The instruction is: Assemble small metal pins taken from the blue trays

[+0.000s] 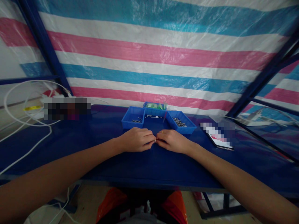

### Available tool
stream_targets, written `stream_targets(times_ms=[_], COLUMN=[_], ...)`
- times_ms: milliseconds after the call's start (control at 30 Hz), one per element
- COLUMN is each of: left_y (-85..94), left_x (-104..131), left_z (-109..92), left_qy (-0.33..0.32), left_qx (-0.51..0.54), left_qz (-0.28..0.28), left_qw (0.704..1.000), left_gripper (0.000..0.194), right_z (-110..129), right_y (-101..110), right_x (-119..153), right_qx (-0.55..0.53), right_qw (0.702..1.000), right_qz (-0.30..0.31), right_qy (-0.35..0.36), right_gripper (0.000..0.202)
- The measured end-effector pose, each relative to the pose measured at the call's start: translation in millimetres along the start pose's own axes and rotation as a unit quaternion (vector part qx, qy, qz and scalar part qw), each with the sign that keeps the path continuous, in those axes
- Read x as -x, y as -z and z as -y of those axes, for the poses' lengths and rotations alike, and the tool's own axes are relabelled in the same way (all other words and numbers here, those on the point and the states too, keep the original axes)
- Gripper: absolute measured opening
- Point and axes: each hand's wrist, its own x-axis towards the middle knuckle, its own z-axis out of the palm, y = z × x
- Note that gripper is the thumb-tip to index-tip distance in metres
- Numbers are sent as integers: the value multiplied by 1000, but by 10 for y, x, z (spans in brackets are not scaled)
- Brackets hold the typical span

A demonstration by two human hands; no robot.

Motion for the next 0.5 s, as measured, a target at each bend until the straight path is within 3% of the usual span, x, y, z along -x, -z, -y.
stream_targets(times_ms=[233,500], left_y=[11,5], left_x=[-8,9], left_z=[-7,28], left_qy=[-17,67], left_qx=[-17,-27], left_qz=[-18,-10], left_qw=[1000,997], left_gripper=[24,22], right_z=[1,-67], right_y=[2,2], right_x=[-3,13], right_qx=[11,21], right_qw=[1000,999], right_qz=[-1,-33], right_qy=[-3,-33], right_gripper=[15,17])
